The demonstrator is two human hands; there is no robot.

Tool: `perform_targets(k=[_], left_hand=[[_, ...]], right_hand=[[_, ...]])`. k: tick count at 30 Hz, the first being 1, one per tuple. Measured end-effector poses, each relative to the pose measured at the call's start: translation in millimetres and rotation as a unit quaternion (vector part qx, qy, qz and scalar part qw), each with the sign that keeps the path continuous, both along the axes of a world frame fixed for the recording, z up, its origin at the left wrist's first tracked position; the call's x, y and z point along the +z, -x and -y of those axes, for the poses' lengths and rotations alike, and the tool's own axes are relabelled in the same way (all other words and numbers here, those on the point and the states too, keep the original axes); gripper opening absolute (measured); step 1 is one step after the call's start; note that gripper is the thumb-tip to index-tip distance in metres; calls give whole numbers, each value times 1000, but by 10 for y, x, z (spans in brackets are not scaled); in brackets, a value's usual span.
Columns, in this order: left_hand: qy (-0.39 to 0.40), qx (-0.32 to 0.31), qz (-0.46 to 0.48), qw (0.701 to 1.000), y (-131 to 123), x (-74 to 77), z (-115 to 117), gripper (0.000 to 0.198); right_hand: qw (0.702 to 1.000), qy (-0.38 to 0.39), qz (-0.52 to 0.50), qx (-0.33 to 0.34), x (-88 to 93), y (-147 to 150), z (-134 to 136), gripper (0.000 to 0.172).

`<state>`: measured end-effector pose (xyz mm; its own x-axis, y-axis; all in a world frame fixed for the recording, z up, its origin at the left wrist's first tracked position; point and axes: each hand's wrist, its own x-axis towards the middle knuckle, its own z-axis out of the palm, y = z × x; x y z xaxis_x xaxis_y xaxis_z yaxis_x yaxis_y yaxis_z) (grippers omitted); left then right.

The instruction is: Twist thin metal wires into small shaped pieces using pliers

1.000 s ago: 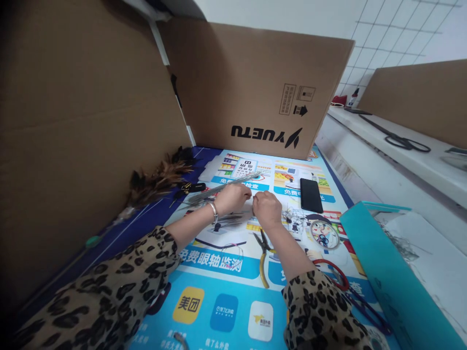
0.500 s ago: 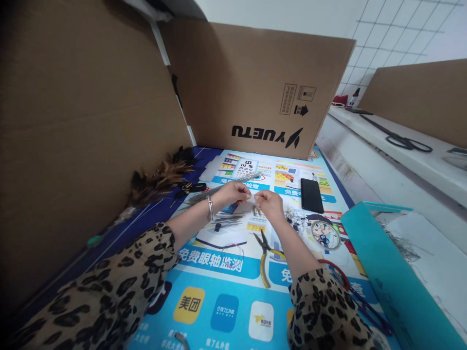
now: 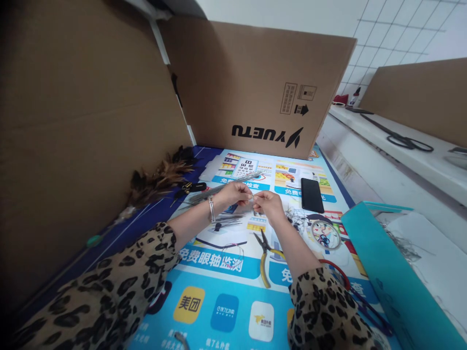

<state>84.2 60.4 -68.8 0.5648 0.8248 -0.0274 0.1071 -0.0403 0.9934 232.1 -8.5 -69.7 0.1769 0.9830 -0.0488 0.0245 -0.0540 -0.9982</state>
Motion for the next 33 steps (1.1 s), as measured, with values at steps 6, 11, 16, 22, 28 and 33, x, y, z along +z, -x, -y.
perform_targets(k=[6, 11, 16, 22, 28, 33], left_hand=[[11, 31, 40, 999, -55, -36, 82, 14], [45, 44, 97, 993, -109, -68, 164, 13], [-8, 22, 58, 998, -45, 19, 113, 15], [-93, 4, -20, 996, 29, 121, 24, 17], [-88, 30, -28, 995, -39, 12, 20, 16], [-50, 38, 4, 998, -72, -40, 63, 16]], right_hand=[[999, -11, -32, -18, -45, 21, -6, 28], [998, -23, -53, -33, -59, 57, 8, 27], [997, -35, -53, -38, -29, 73, 16, 27], [998, -37, -28, -50, -53, 59, -22, 27], [997, -43, -16, -56, -91, 56, -37, 25], [997, -47, -15, -57, -97, 65, -27, 25]])
